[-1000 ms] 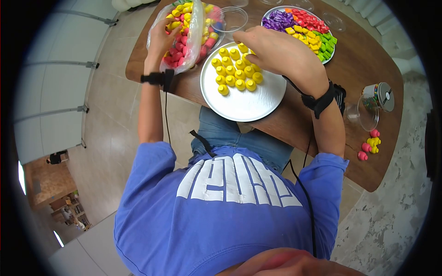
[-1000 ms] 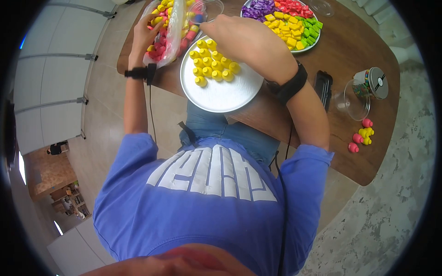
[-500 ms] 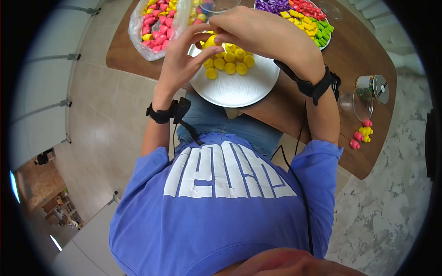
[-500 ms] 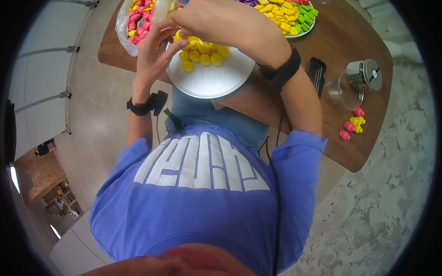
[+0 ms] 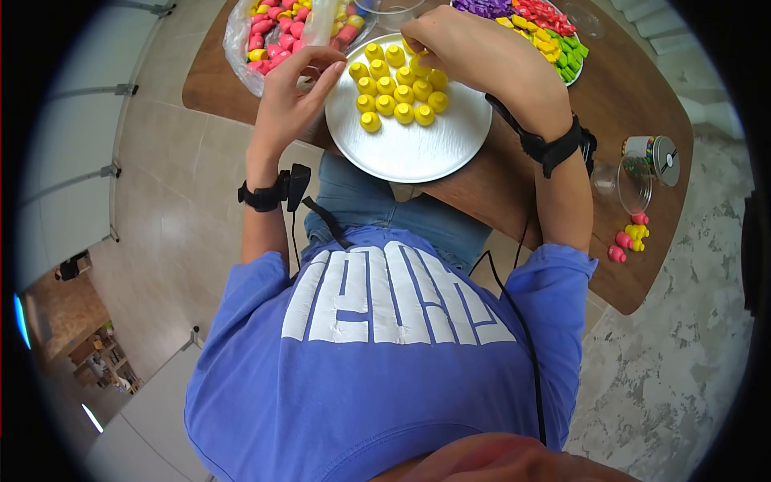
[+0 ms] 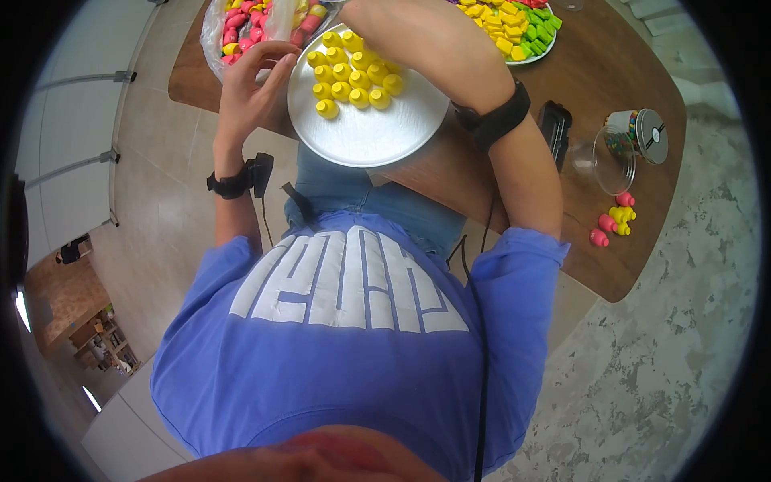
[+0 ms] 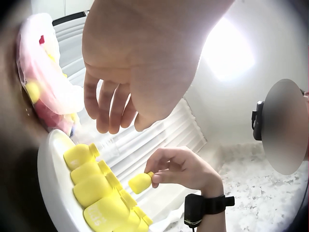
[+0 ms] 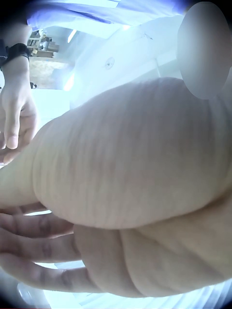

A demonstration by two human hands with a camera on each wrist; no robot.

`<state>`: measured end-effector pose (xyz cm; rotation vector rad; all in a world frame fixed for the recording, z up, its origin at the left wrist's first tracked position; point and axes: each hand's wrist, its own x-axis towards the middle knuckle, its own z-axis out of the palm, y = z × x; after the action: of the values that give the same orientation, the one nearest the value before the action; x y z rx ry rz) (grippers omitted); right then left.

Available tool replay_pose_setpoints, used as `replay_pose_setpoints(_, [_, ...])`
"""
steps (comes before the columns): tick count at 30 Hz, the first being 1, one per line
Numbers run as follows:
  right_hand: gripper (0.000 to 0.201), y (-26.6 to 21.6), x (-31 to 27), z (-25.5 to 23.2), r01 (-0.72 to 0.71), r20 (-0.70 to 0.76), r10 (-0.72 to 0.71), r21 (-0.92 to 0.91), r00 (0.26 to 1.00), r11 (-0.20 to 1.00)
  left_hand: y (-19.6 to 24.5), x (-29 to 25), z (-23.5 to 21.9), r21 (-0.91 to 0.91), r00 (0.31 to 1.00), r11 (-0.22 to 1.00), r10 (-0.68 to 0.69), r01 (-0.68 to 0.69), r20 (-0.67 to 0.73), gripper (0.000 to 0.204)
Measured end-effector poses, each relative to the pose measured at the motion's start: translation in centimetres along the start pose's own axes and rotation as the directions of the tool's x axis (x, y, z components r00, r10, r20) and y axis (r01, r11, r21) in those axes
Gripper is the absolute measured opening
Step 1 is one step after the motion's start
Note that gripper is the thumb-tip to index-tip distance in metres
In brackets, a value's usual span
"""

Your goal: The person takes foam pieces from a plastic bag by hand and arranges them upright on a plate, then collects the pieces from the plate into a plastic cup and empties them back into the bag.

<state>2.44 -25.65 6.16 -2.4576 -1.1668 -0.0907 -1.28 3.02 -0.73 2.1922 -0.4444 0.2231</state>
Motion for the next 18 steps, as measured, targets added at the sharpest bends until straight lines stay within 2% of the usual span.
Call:
replay_pose_setpoints(1, [0.012,0.1,-0.2,0.3,0.044,-0.077,-0.045,-0.009,0.996,0.999,-0.1,-0.1,0.0,0.019,1.000,1.000,-0.006,0.006,0.010,0.019])
replay_pose_setpoints(5, [0.016,1.0,0.8,1.6,0.038,0.002,-0.037,-0.056,0.999,0.998,0.0,-0.2,0.1,0.043,0.998,0.998,-0.047,0.045,0.041,0.019])
replay_pose_setpoints(7, [0.016,2.0,2.7,3.4,-0.086,0.197,0.092,-0.040,0.976,0.996,0.0,-0.2,0.1,0.041,0.998,0.998,-0.043,0.042,0.040,0.018])
replay_pose_setpoints(11, [0.015,1.6,2.6,3.2,-0.114,0.178,0.117,-0.028,0.977,0.993,-0.3,-0.1,0.2,0.028,0.999,0.999,-0.024,0.023,0.028,0.017])
replay_pose_setpoints(14, [0.015,2.2,2.6,3.3,-0.097,0.217,0.101,-0.030,0.971,0.995,-0.4,-0.1,0.2,0.040,0.999,0.999,-0.028,0.027,0.043,0.017])
replay_pose_setpoints(16, [0.014,2.8,2.5,3.9,-0.004,0.115,0.004,0.000,0.993,1.000,-0.5,-0.2,0.3,0.030,0.999,0.999,-0.024,0.023,0.044,0.017])
replay_pose_setpoints(18, [0.014,2.8,2.5,3.8,-0.032,0.130,0.032,0.003,0.991,0.999,-0.6,-0.2,0.4,0.016,0.999,1.000,-0.017,0.017,0.045,0.017])
